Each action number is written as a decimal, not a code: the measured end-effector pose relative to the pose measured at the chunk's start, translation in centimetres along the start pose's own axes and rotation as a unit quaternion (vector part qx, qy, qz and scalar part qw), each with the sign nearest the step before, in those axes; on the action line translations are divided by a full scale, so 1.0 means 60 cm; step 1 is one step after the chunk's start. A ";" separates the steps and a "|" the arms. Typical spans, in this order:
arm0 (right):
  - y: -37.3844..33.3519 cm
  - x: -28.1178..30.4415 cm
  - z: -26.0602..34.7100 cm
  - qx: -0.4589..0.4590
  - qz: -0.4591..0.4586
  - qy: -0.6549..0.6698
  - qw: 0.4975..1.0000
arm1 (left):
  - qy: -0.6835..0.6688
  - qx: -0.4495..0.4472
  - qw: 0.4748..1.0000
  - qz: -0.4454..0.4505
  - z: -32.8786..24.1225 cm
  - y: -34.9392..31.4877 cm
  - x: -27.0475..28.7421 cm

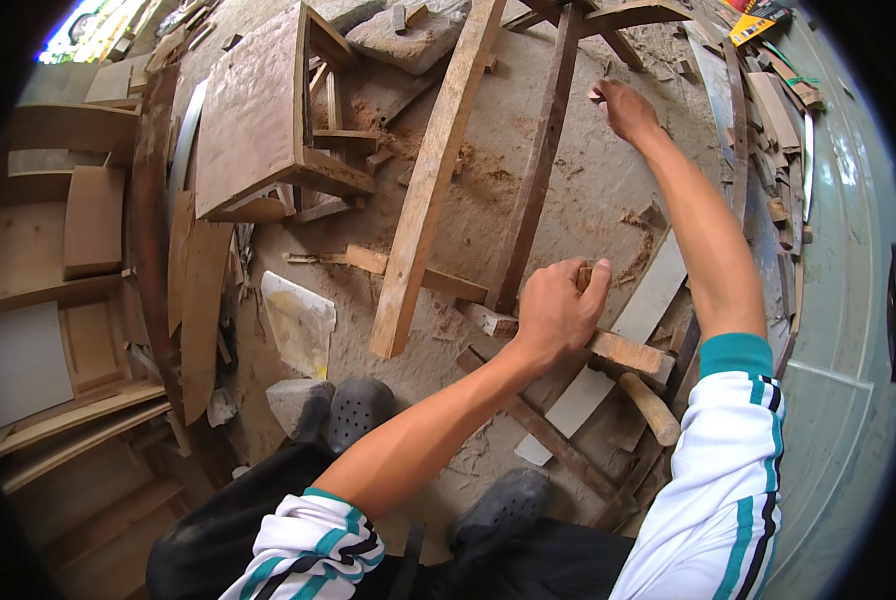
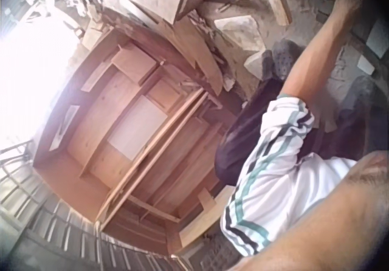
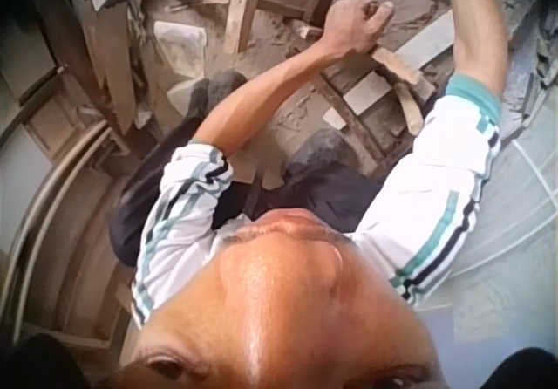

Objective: The person hammers a nail into a small wooden piece while sitting on the floor. They then pick up a long wooden stick and break it into smaller pieces by hand.

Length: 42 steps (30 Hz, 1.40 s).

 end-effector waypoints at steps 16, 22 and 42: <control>-0.396 0.241 0.192 0.096 0.000 0.190 0.977 | 0.006 -0.046 0.998 -0.035 0.009 0.005 0.004; -0.523 0.277 0.302 0.050 -0.039 0.231 0.971 | -0.036 -0.093 0.995 -0.017 0.013 0.002 0.006; -0.561 0.203 0.326 0.011 -0.084 0.128 0.988 | 0.045 -0.349 0.936 -0.008 0.140 -0.206 0.075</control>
Point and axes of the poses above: each hand's wrist, its own y-axis towards the middle knuckle, its own x-axis out of the back of the hand, z = x × y, the point moved 5 cm from there along y, towards the middle knuckle, and after that the axes turned 1 degree about z, right-handed, at the moved point
